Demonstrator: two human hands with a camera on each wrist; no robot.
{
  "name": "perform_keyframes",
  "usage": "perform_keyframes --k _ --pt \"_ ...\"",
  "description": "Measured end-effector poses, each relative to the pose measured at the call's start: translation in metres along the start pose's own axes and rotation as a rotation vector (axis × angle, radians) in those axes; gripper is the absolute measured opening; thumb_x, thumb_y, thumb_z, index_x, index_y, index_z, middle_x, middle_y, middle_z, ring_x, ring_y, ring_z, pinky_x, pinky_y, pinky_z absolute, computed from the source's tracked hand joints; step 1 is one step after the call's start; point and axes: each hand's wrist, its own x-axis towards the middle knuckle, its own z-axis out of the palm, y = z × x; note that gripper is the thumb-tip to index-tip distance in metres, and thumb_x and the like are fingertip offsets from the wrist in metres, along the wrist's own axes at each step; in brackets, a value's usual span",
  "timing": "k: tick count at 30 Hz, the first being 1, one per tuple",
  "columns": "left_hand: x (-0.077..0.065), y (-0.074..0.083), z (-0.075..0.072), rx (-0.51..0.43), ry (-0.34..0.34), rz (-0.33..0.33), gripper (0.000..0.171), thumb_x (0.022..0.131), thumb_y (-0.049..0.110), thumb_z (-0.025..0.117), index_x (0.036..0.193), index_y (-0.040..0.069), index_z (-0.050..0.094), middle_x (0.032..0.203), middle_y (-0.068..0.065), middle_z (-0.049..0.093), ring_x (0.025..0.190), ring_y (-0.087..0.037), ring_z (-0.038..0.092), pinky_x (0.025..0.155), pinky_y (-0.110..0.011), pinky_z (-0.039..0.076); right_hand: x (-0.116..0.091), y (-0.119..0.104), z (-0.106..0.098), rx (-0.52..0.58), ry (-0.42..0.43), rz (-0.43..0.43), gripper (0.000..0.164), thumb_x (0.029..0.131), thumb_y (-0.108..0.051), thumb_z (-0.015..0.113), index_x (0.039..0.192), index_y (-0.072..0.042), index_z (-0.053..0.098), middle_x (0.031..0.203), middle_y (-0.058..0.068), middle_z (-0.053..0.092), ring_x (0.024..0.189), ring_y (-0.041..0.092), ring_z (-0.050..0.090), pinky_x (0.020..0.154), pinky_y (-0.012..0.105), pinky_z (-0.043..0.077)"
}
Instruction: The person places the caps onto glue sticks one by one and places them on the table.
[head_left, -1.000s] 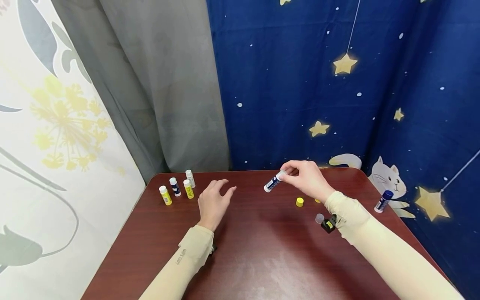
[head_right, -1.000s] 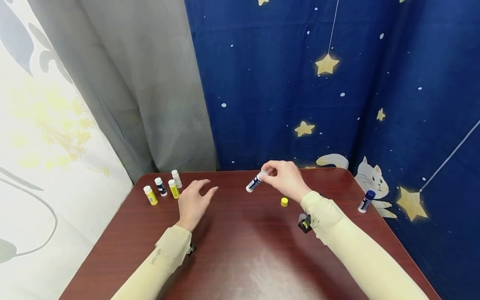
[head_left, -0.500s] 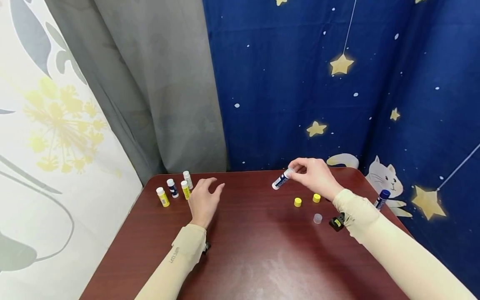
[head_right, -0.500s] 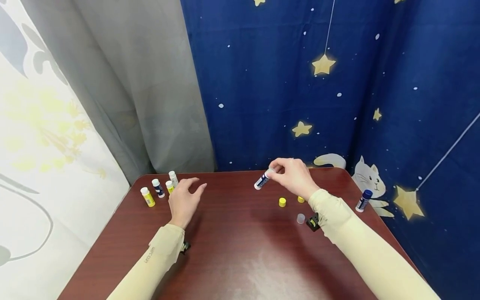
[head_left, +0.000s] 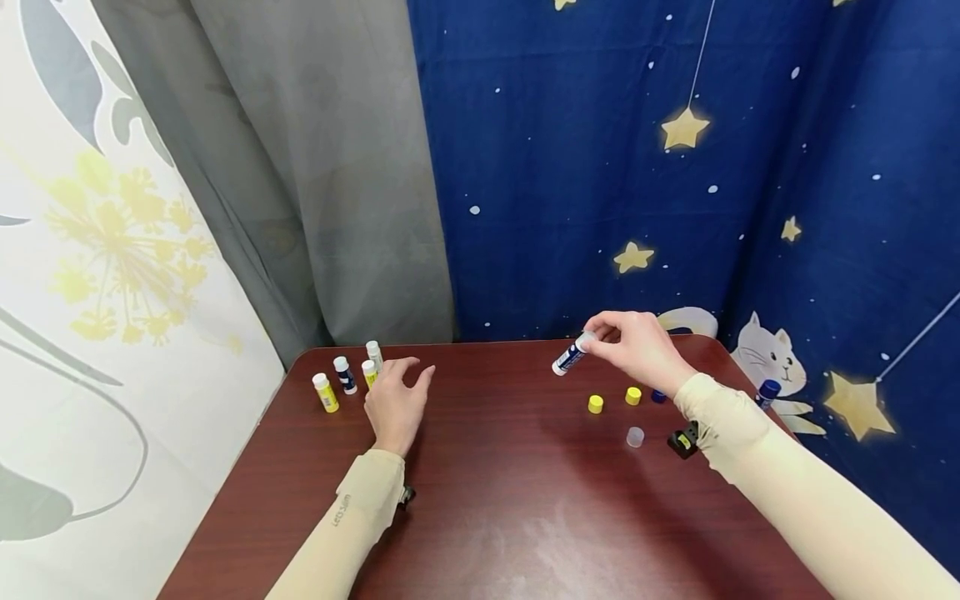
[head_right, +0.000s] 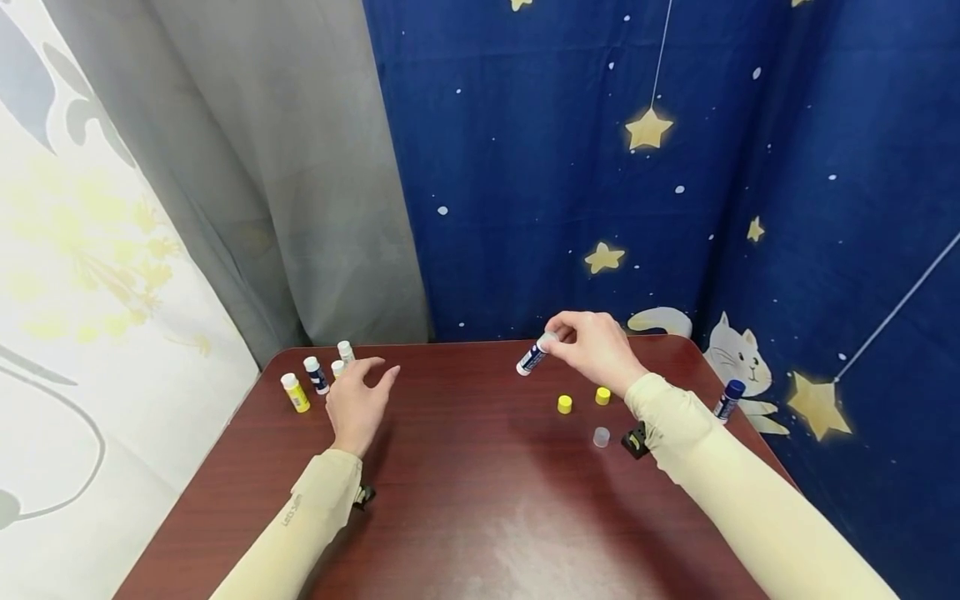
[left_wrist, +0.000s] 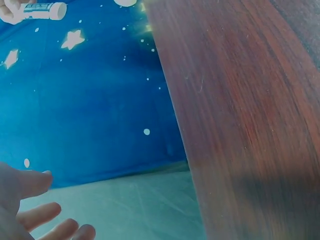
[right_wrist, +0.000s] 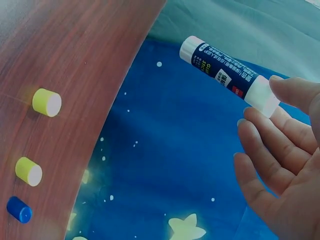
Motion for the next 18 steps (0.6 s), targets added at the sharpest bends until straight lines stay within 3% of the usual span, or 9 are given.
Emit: perform_keyframes --k 7,14,18 --pt "0.005 -0.008 -0.002 -0.011 0.029 -0.070 0.029 0.085 0.038 0.082 0.106 0.018 0.077 0.103 -0.003 0.069 0.088 -0.030 0.066 0.072 -0.053 0.048 0.000 0.000 -0.009 -0.045 0.011 0.010 0.016 0.089 -0.033 0.079 0.101 -0.024 0.073 0.083 -0.010 0.069 0.077 0.012 0.064 0.073 0.037 0.050" --pt "0.006 -0.020 -0.001 -0.044 0.047 -0.140 0.030 0.086 0.035 0.082 0.107 0.016 0.076 0.116 -0.004 0.064 0.104 -0.030 0.062 0.082 -0.056 0.047 0.000 0.002 -0.018 -0.059 0.022 0.008 0.016 0.090 -0.033 0.077 0.102 -0.024 0.073 0.085 -0.009 0.070 0.078 0.013 0.063 0.074 0.037 0.051" --pt "0.008 -0.026 0.000 -0.053 0.056 -0.178 0.031 0.085 0.034 0.082 0.109 0.016 0.076 0.118 -0.006 0.061 0.104 -0.029 0.060 0.081 -0.055 0.046 0.000 0.003 -0.023 -0.070 0.032 0.004 0.016 0.090 -0.032 0.078 0.103 -0.023 0.073 0.085 -0.009 0.070 0.077 0.012 0.064 0.074 0.037 0.051"
